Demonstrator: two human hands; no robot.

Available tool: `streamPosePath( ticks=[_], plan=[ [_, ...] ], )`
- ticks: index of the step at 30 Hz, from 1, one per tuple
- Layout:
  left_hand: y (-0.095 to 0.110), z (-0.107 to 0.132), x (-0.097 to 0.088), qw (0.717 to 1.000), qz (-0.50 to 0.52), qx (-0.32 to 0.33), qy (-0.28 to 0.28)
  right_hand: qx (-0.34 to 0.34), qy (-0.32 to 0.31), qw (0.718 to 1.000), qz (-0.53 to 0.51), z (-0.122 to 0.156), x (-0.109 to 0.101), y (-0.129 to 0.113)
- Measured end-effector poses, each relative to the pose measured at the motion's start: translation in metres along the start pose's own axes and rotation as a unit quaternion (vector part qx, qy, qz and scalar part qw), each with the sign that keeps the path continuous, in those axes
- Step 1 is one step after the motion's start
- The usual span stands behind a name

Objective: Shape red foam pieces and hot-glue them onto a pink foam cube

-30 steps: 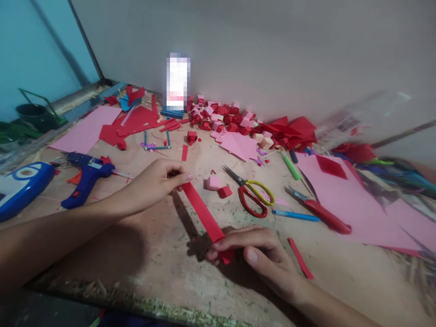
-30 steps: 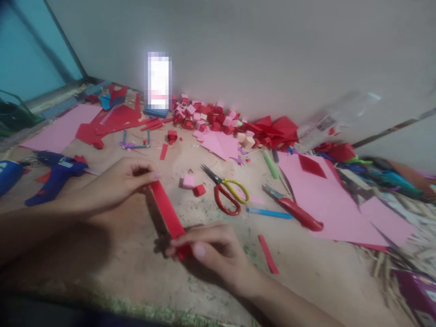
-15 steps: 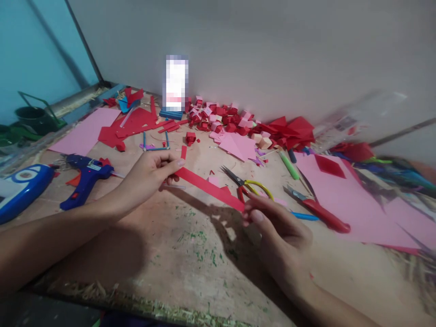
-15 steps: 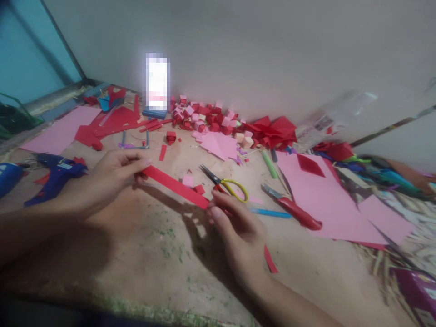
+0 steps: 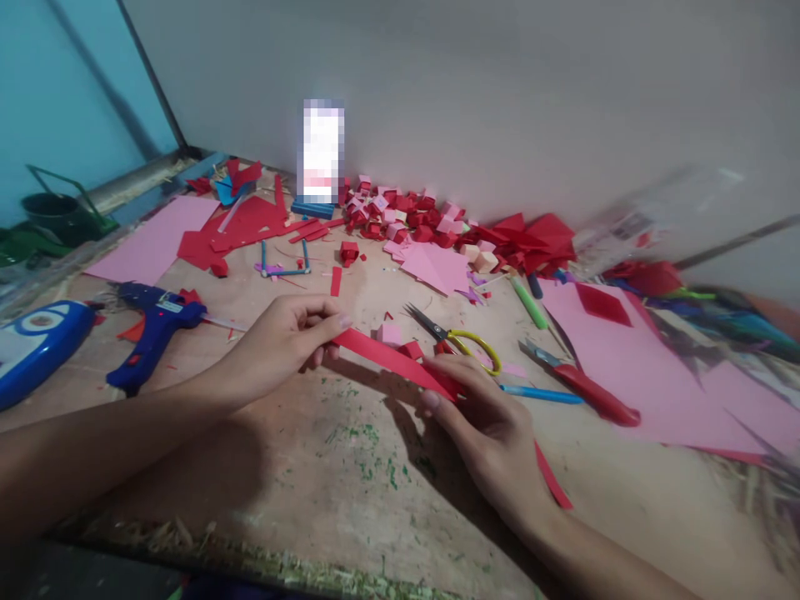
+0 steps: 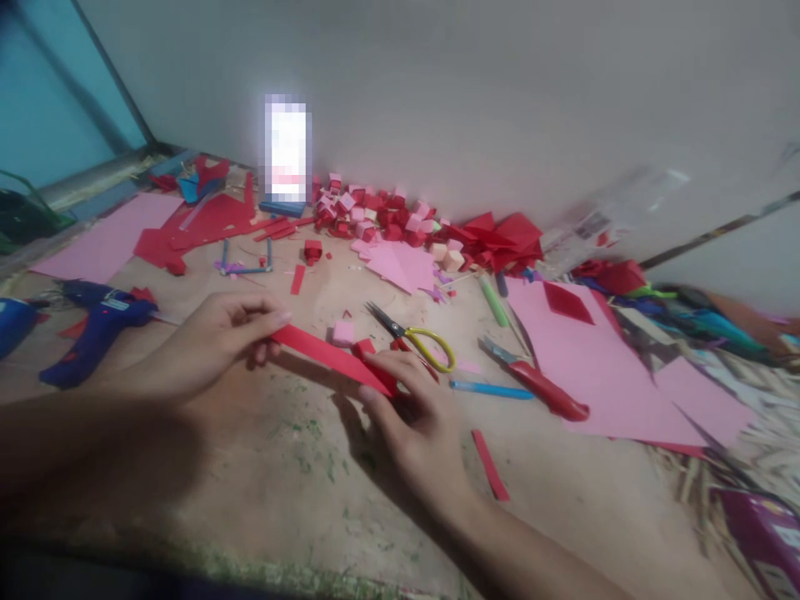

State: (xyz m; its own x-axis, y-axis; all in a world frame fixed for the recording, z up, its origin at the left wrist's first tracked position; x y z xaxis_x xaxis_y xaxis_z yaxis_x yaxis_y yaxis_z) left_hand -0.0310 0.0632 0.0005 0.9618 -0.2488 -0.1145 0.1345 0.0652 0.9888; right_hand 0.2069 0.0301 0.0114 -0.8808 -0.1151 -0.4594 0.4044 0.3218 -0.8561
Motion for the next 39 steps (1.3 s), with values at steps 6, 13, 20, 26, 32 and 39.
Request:
streamPosePath(
  ticks=[6, 13, 20, 26, 32, 39],
  plan=[
    [0.001, 0.002, 0.010, 0.999, -0.023, -0.005, -0.028, 0.047, 0.024, 0.999, -0.007, 0.000, -0.006, 0.012],
    [0.002, 0.003, 0.012, 0.991, -0.117, 0.041, -0.044, 0.105, 0.009, 0.993, -0.044, -0.001, -0.007, 0.021],
    [0.001, 0.004, 0.014, 0.989, -0.127, 0.043, -0.061, 0.098, -0.010, 0.993, -0.057, 0.002, -0.004, 0.021],
    [-0.001, 0.003, 0.015, 0.985, -0.154, 0.049, -0.065, 0.124, 0.008, 0.991, -0.053, 0.003, -0.005, 0.028],
    [0.000, 0.004, 0.017, 0.986, -0.136, 0.052, -0.079, 0.135, -0.011, 0.990, -0.048, 0.001, -0.006, 0.031],
    [0.000, 0.006, 0.017, 0.992, -0.087, 0.056, -0.076, 0.122, 0.013, 0.992, -0.017, 0.001, -0.010, 0.033]
  ],
)
Point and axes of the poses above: each hand's wrist, its own z-axis away from the middle knuckle, its own x-axis out of the palm, y = z × x, the point moved 4 cm from there along -z, towards the middle knuckle, and after that the axes turned 5 degrees about -y, right-handed, at the moved point
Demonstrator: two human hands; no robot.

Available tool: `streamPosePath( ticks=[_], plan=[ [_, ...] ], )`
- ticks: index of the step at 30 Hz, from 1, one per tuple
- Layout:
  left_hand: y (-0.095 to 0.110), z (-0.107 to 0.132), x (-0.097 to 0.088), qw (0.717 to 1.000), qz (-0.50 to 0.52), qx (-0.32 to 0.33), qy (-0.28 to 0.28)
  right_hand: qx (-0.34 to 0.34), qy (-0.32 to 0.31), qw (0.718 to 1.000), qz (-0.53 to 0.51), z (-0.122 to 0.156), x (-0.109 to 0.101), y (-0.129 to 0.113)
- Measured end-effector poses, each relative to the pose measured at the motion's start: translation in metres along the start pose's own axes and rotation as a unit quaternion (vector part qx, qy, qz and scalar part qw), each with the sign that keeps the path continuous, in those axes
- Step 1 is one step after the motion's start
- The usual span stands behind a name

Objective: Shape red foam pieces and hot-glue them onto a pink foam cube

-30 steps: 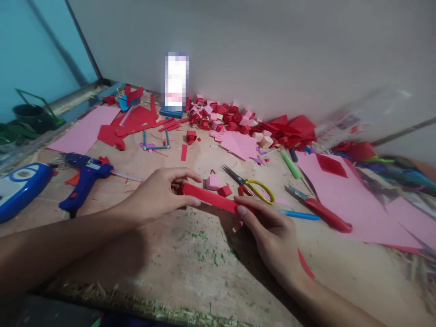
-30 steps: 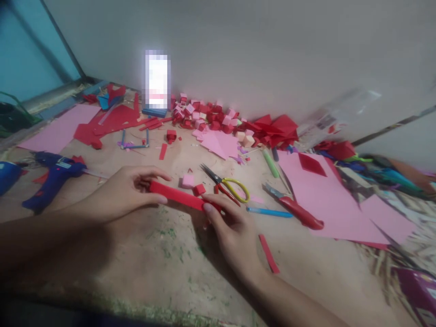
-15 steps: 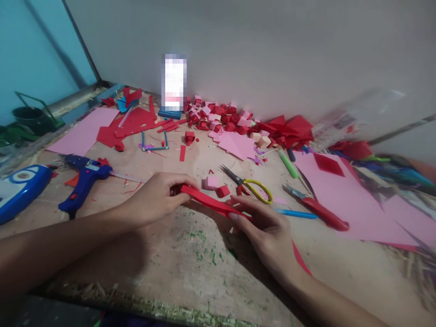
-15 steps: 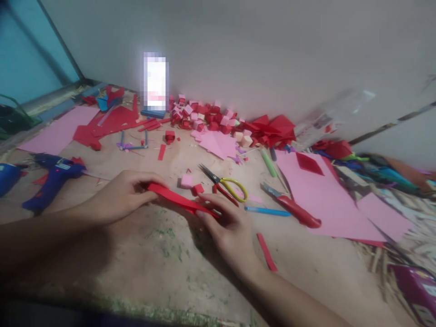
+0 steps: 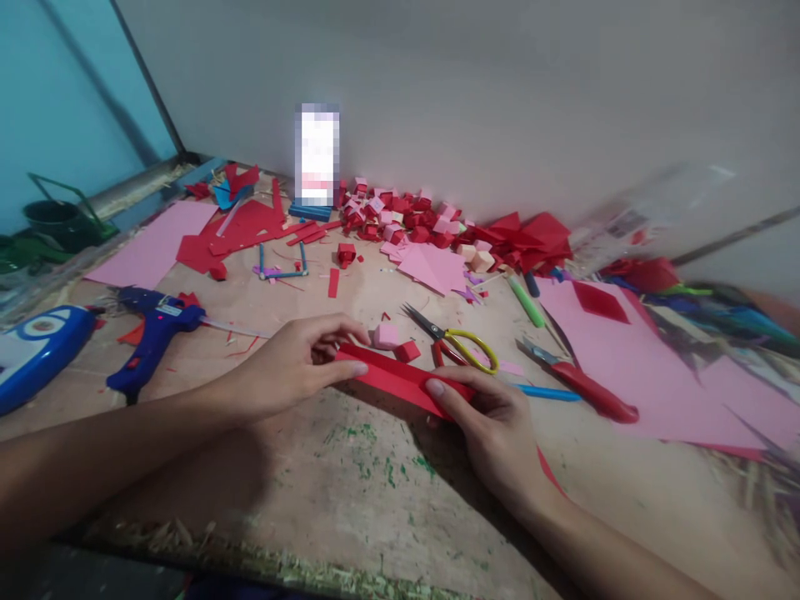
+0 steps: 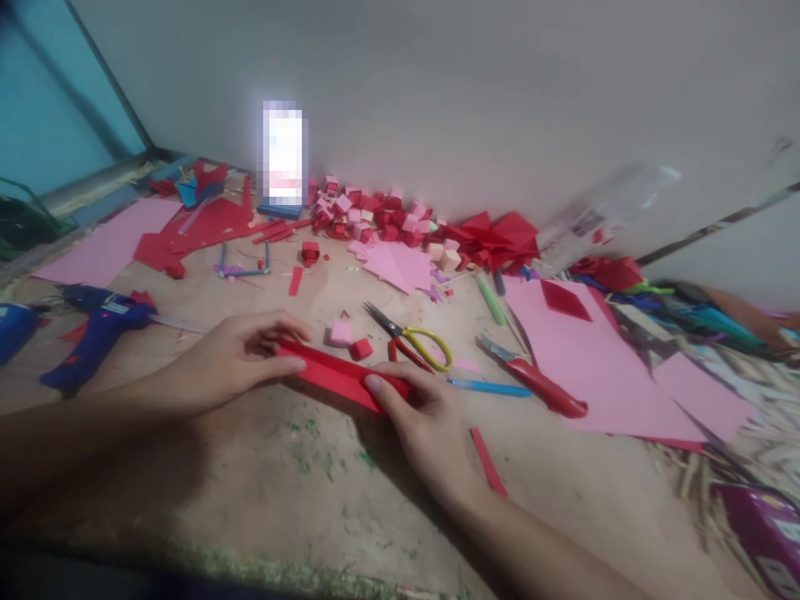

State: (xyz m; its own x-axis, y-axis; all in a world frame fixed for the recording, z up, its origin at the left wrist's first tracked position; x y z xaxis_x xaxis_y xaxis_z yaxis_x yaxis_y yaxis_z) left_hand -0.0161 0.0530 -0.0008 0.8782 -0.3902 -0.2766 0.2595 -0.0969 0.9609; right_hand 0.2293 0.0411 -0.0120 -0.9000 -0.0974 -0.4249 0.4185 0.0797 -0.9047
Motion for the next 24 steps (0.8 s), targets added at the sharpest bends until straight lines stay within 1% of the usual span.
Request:
streamPosePath(
  ticks=[2, 3, 6, 8, 11, 14, 16, 19, 21, 24],
  plan=[
    [0.002, 0.001, -0.001, 0.999, 0.022, 0.034, 0.011, 0.010, 0.013, 1.000, -0.010, 0.000, -0.001, 0.003],
    [0.004, 0.002, -0.001, 0.998, 0.021, 0.054, 0.006, 0.014, 0.016, 1.000, -0.017, -0.001, -0.002, 0.004],
    [0.008, 0.002, 0.001, 0.994, -0.019, 0.104, -0.023, 0.026, 0.013, 0.999, -0.037, -0.001, -0.001, 0.007],
    [0.009, 0.002, 0.000, 0.992, -0.044, 0.117, -0.023, 0.028, 0.009, 0.999, -0.045, -0.002, -0.001, 0.007],
    [0.006, 0.000, 0.000, 0.993, -0.065, 0.102, -0.015, 0.017, 0.018, 0.999, -0.038, 0.000, -0.001, 0.006],
    [0.003, 0.000, 0.001, 0.996, -0.053, 0.070, -0.018, 0.011, 0.019, 0.999, -0.041, 0.001, -0.001, 0.007],
    [0.003, 0.000, 0.001, 0.998, -0.036, 0.058, -0.011, 0.012, 0.008, 0.997, -0.079, 0.002, -0.001, 0.009],
    [0.003, 0.001, 0.000, 0.999, 0.001, 0.042, 0.010, 0.005, -0.020, 0.984, -0.180, 0.001, 0.001, 0.007],
    [0.002, 0.001, -0.001, 0.999, 0.029, 0.025, 0.023, -0.011, -0.043, 0.970, -0.240, 0.000, 0.004, 0.003],
    [-0.002, 0.000, -0.003, 0.997, 0.073, -0.002, 0.039, -0.042, -0.065, 0.956, -0.284, 0.000, 0.008, -0.004]
  ],
)
Point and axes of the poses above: each hand's wrist, its own z-axis away from the middle knuckle, its own x-axis out of the palm, y = z × x, the point moved 4 cm from there along -z, towards the middle knuckle, and after that the axes turned 5 degrees about -y, right-handed, at the moved point
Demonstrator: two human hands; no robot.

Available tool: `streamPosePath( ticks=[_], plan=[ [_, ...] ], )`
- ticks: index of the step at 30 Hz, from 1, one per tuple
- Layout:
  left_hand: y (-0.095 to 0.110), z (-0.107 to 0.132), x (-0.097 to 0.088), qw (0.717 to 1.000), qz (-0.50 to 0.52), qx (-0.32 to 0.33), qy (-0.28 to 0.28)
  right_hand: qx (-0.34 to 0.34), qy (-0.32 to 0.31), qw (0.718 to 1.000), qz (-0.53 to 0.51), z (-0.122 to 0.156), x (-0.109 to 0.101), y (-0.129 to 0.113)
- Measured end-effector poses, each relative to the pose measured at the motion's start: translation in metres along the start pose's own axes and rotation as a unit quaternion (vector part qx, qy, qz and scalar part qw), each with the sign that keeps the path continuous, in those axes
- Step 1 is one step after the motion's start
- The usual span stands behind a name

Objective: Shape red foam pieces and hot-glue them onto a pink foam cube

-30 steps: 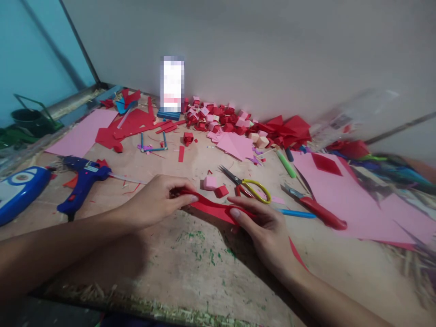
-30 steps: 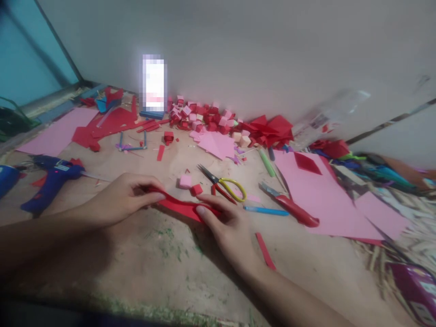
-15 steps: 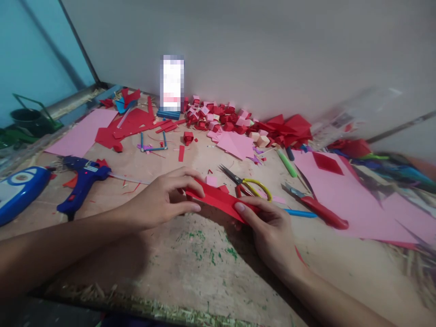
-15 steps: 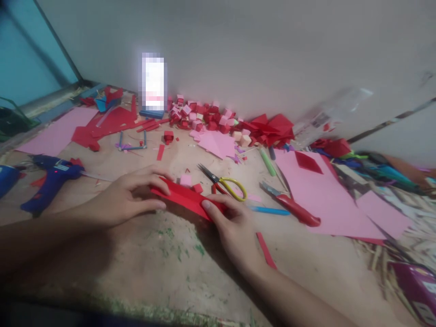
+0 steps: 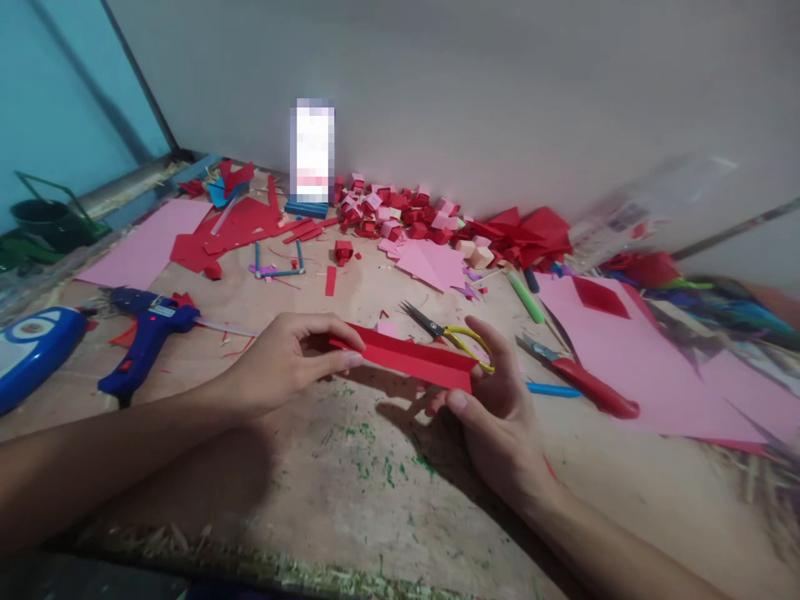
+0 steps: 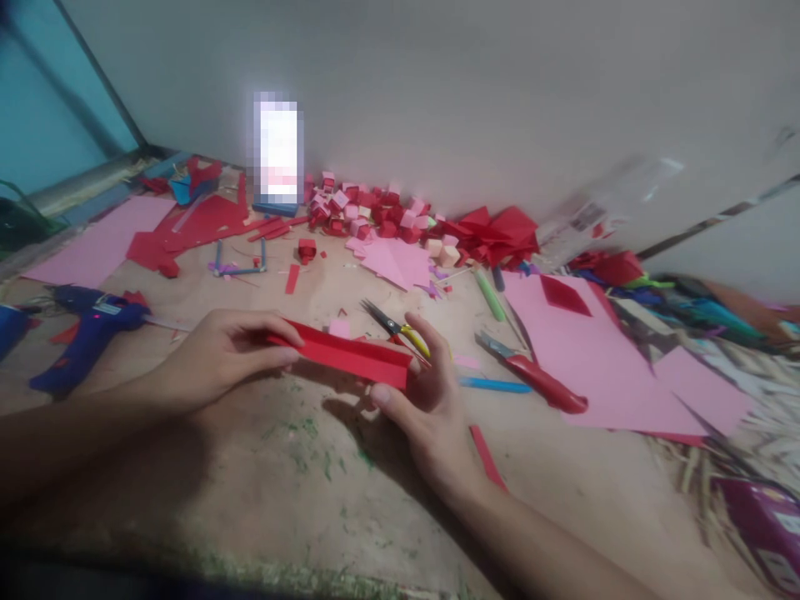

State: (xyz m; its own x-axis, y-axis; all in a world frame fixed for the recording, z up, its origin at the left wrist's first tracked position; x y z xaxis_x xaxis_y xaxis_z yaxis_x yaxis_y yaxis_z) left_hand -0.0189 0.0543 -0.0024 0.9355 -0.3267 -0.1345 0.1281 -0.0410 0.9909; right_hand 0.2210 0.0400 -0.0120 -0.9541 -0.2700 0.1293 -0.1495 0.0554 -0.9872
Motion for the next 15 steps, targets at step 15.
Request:
streamPosePath(
  ticks=[15],
  plan=[
    [-0.005, -0.001, -0.005, 0.998, 0.043, -0.026, 0.044, -0.064, 0.021, 0.986, 0.150, 0.001, 0.000, -0.010]
  ],
)
Point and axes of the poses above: each hand's wrist, its own z-axis away from the middle knuckle, its own x-axis out of the palm, y = z × x, the point moved 4 cm from there along -z, towards the middle knuckle, and after that the axes turned 5 degrees about -y, right-handed, at the moved point
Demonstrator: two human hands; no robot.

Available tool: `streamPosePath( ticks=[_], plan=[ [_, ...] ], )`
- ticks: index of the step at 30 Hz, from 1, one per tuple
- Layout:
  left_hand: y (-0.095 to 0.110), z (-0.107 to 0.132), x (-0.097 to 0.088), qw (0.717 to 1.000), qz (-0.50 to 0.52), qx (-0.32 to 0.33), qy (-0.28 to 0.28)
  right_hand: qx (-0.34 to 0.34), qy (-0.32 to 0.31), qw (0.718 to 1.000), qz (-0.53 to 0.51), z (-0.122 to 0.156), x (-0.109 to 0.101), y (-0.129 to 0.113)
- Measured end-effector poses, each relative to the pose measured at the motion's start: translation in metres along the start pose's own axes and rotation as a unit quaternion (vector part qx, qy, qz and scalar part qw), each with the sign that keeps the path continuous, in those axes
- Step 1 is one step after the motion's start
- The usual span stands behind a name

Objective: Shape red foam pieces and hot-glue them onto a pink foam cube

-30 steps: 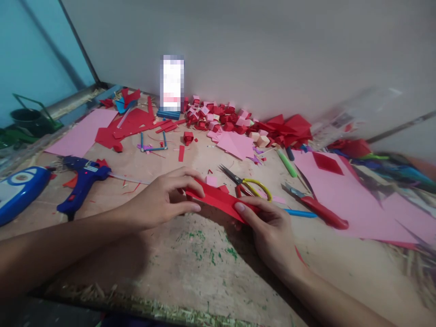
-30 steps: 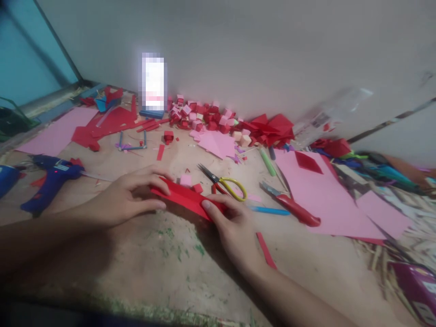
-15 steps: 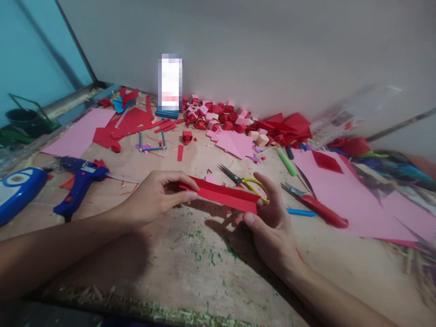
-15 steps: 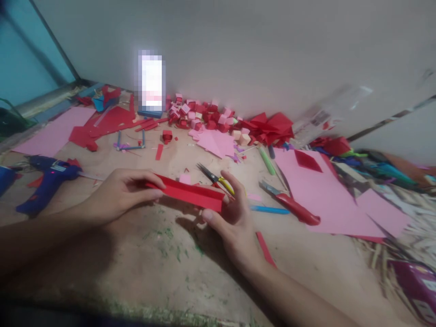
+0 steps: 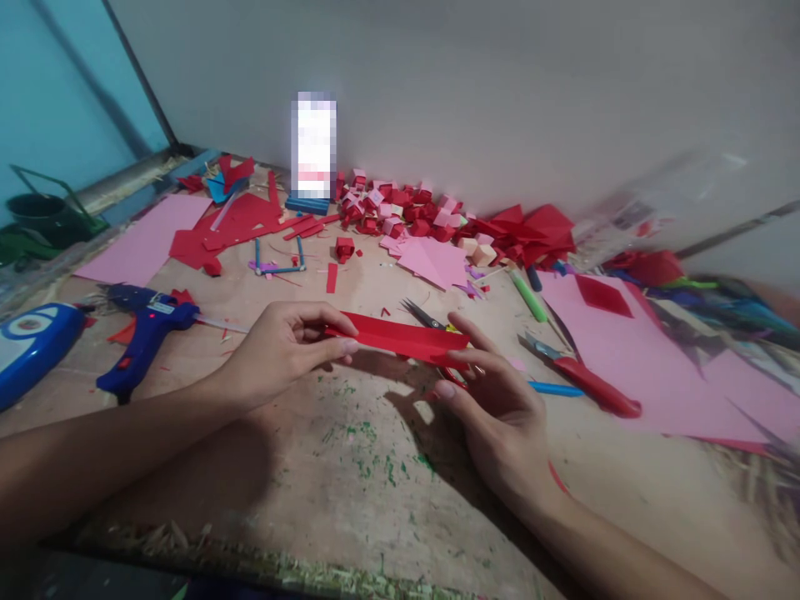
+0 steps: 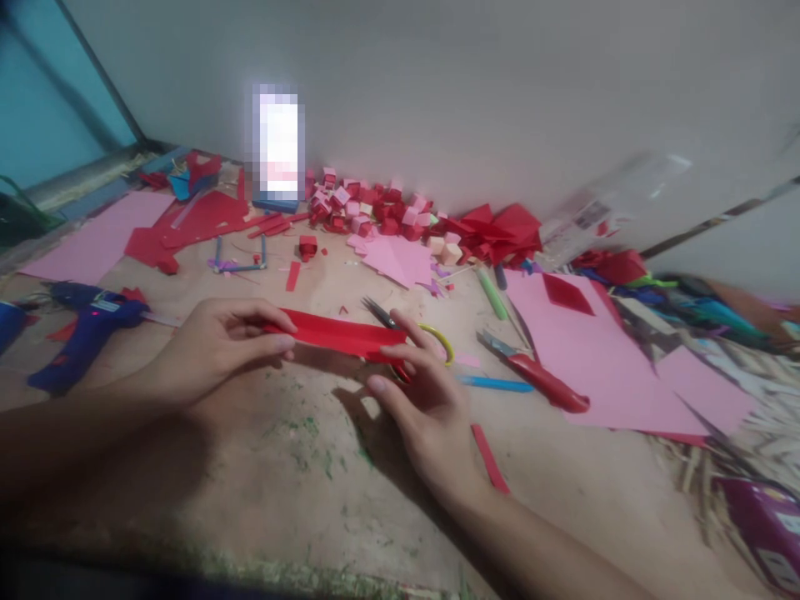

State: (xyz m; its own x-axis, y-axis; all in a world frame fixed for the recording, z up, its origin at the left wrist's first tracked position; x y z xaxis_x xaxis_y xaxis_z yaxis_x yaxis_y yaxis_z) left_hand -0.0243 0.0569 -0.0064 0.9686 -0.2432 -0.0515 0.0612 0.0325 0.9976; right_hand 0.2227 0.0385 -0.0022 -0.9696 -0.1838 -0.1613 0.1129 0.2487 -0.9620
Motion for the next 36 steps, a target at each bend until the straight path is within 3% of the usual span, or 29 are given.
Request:
streamPosePath(
  ticks=[5, 16, 29, 36],
  plan=[
    [0.0041, 0.0006, 0.0003, 1.000, -0.005, 0.014, 0.014, 0.011, -0.003, 0.999, 0.034, -0.0020, -0.0022, 0.0046],
    [0.0062, 0.0036, 0.0057, 0.999, 0.018, -0.025, 0.007, 0.012, 0.006, 0.994, 0.108, -0.0021, 0.0001, -0.0030],
    [0.0068, 0.0035, 0.0075, 1.000, -0.005, 0.002, -0.006, 0.040, -0.002, 0.994, 0.104, 0.0020, -0.0040, 0.0047],
    [0.0089, 0.0061, 0.0089, 0.999, -0.025, 0.023, 0.024, 0.041, -0.017, 0.998, 0.046, -0.0012, 0.0012, 0.0045]
  ],
)
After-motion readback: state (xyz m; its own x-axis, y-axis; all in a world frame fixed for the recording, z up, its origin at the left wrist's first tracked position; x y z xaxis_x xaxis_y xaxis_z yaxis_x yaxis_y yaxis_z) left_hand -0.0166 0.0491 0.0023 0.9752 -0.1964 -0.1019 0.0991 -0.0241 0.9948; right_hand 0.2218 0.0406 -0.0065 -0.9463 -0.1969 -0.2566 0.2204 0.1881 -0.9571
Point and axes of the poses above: each hand's wrist, its own z-axis away from the middle knuckle, its own x-axis out of the palm, y = z × x, the point moved 4 cm from there along -z, towards the middle knuckle, and after that the axes turned 5 degrees about -y, right-handed, at the moved point
